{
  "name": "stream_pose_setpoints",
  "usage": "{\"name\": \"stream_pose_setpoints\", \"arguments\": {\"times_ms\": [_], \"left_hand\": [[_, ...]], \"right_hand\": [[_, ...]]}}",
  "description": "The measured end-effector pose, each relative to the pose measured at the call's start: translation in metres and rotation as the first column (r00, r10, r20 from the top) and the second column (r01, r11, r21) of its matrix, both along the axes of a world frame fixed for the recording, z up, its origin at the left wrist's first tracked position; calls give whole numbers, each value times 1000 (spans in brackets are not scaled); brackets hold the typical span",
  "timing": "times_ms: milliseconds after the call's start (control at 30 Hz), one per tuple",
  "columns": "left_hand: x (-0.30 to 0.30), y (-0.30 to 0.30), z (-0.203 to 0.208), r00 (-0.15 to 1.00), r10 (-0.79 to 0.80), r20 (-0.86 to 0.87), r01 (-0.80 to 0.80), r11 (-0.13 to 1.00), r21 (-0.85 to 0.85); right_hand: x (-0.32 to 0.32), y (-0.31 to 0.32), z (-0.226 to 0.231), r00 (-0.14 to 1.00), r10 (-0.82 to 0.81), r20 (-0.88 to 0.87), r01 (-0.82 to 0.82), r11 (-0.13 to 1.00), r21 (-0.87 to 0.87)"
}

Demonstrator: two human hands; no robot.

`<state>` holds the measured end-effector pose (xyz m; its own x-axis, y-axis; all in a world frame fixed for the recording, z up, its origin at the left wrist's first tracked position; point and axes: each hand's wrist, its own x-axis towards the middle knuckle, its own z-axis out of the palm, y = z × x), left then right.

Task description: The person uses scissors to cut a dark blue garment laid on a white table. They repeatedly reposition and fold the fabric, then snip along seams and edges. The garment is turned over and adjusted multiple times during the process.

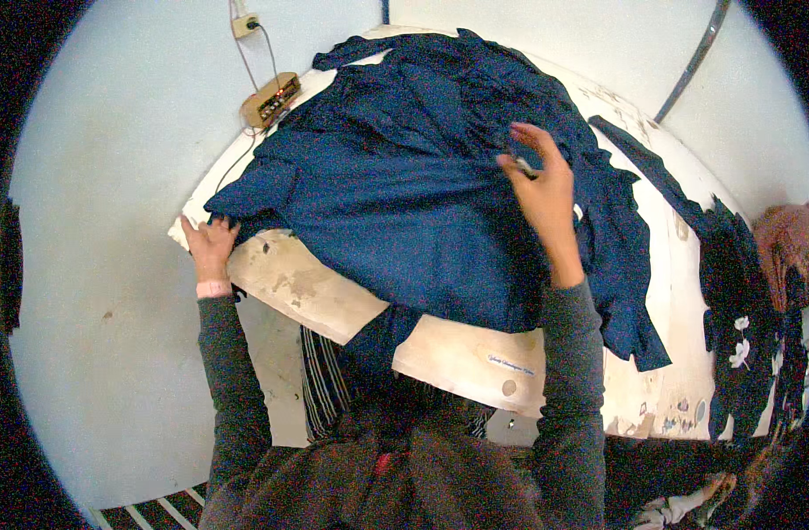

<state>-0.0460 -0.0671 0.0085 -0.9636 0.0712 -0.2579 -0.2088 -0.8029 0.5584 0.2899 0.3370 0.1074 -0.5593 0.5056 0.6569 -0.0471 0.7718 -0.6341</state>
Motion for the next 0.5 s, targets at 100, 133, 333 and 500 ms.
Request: {"name": "stream_pose_setpoints", "arguments": {"times_ms": [100,133,333,500], "left_hand": [[66,25,-14,902,-327,-282,53,733,-679],[89,33,-15,733,-532,-425,-15,611,-791],[189,91,-25,-15,-948,-319,-656,251,-712],[158,100,-1,488,-721,-492,219,647,-730]], "right_hand": [[5,-21,2,994,105,36,-103,993,-59],[9,-27,3,992,72,105,-59,991,-118],[32,-80,-21,951,158,266,-137,986,-95],[70,-120,-56,839,-60,540,-119,950,290]]}}
